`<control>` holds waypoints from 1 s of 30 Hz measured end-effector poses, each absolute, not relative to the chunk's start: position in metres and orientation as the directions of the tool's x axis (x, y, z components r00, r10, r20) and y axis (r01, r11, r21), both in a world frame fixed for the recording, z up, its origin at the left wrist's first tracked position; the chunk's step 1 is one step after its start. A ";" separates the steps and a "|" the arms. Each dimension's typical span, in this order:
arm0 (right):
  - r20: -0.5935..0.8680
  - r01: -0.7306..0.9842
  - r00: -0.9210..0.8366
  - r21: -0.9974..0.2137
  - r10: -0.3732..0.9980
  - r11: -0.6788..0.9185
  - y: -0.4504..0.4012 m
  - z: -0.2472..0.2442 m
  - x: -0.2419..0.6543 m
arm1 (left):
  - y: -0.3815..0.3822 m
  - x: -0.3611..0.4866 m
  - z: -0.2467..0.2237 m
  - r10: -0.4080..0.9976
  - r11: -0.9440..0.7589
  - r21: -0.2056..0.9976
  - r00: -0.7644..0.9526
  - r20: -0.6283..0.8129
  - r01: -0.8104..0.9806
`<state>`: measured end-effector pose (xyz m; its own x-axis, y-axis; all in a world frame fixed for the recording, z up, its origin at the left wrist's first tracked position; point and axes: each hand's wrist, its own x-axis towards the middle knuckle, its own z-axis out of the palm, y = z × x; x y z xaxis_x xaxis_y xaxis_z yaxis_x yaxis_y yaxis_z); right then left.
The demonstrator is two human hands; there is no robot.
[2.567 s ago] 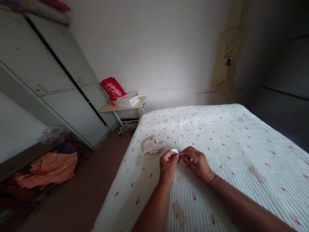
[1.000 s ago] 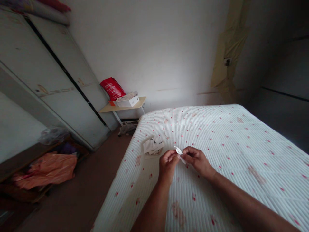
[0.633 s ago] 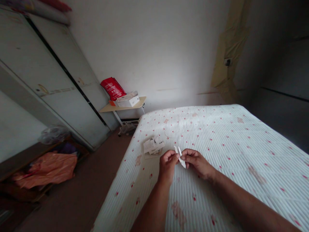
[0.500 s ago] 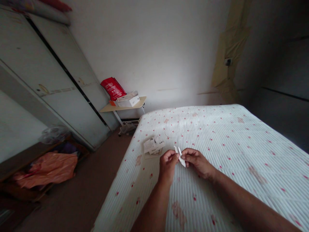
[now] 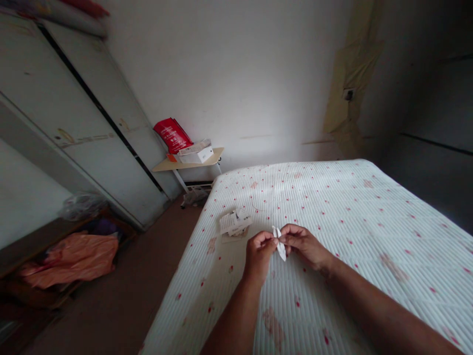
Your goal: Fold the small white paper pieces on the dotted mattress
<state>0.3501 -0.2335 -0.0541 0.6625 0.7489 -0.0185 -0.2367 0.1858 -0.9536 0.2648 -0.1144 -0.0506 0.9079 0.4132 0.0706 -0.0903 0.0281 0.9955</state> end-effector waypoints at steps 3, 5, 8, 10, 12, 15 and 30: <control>-0.014 -0.227 0.662 -0.957 0.750 0.183 -0.233 -0.055 0.350 | -0.116 0.266 -0.053 0.455 -0.050 0.995 0.885 0.099 -0.086; 0.010 -0.182 0.681 -0.966 0.732 0.182 -0.233 -0.054 0.350 | -0.117 0.267 -0.054 0.508 -0.178 0.980 0.845 0.164 -0.083; 0.042 -0.119 0.705 -0.977 0.708 0.176 -0.232 -0.053 0.349 | -0.119 0.267 -0.055 0.534 -0.347 0.935 0.802 0.267 -0.080; 0.053 -0.090 0.710 -0.982 0.702 0.165 -0.232 -0.053 0.349 | -0.120 0.267 -0.057 0.532 -0.389 0.918 0.795 0.292 -0.077; 0.058 -0.072 0.712 -0.985 0.700 0.155 -0.231 -0.052 0.349 | -0.119 0.267 -0.058 0.531 -0.379 0.922 0.798 0.286 -0.079; 0.052 -0.076 0.714 -0.986 0.698 0.151 -0.232 -0.050 0.349 | -0.119 0.267 -0.057 0.519 -0.276 0.956 0.822 0.235 -0.099; -0.042 -0.278 0.637 -0.944 0.770 0.178 -0.232 -0.051 0.350 | -0.119 0.265 -0.043 0.430 0.120 0.991 0.903 0.005 -0.062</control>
<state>0.3503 -0.2322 -0.0513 0.6367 0.7699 -0.0425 -0.2776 0.1775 -0.9441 0.2651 -0.1187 -0.0427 0.9029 0.4299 0.0046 -0.0621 0.1199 0.9908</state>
